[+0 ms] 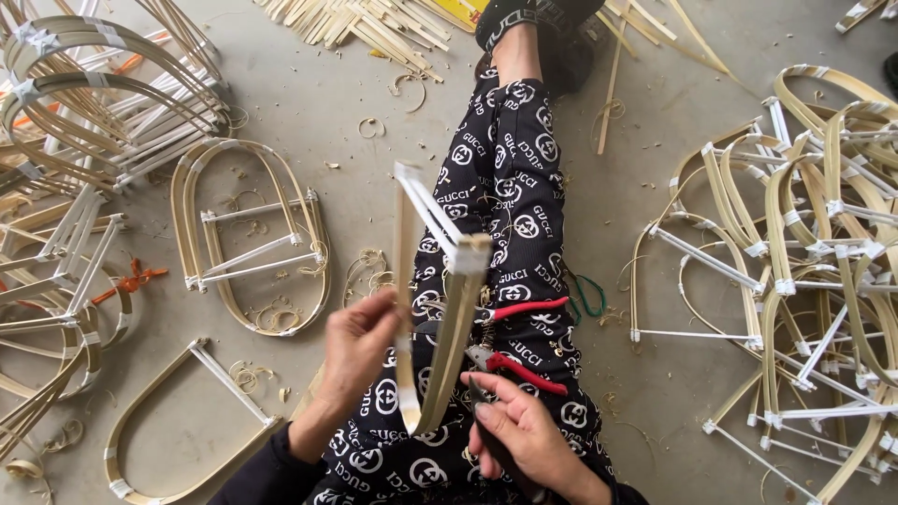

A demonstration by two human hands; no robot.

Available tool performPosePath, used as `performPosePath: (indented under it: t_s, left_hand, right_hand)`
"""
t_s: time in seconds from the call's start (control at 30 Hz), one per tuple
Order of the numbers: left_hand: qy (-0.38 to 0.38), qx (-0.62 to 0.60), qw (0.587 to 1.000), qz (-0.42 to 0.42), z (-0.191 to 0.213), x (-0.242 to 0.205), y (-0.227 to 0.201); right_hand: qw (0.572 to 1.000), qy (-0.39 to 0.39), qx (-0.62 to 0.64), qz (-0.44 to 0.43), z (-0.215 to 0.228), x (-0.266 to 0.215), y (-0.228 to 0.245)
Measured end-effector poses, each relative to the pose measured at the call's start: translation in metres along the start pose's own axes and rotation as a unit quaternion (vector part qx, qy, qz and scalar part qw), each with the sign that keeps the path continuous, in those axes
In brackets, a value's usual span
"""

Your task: Assembling and securing curved bamboo strips to form structural frames using ties or fasteners.

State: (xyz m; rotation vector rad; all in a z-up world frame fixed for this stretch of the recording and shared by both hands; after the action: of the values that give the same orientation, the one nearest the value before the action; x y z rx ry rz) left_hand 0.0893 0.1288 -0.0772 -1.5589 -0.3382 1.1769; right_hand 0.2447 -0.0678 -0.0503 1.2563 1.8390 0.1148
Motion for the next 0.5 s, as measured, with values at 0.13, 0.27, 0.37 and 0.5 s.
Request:
performPosePath:
  t_s: [0.13, 0.27, 0.37, 0.5]
  left_hand:
    - [-0.177, -0.015, 0.965, -0.193, 0.031, -0.02, -0.043]
    - [-0.197, 0.017, 0.947, -0.253, 0.031, -0.072, -0.101]
    - [-0.222, 0.215, 0.886, -0.346, 0.017, -0.107, -0.125]
    - [-0.149, 0.213, 0.877, -0.404, -0.007, -0.125, -0.12]
  right_hand:
    - [0.973, 0.035, -0.223, 0.041, -0.006, 0.0, -0.009]
    - [0.958, 0.016, -0.238, 0.157, -0.007, 0.003, 0.022]
    - [0.939, 0.0, -0.25, 0.238, 0.001, 0.006, 0.048]
    - [0.972, -0.025, -0.066, 0.224, 0.034, 0.011, 0.052]
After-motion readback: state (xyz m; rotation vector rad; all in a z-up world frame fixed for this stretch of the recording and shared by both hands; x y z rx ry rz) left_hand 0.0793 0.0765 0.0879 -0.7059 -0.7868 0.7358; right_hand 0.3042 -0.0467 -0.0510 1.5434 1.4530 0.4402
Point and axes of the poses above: each hand's wrist, its own x-axis towards the middle knuckle, its own z-axis out of the back of the hand, y = z × x, the point moved 4 cm from there along x, towards the middle knuckle, and after that the axes turned 14 degrees about x, right-handed, at the moved point
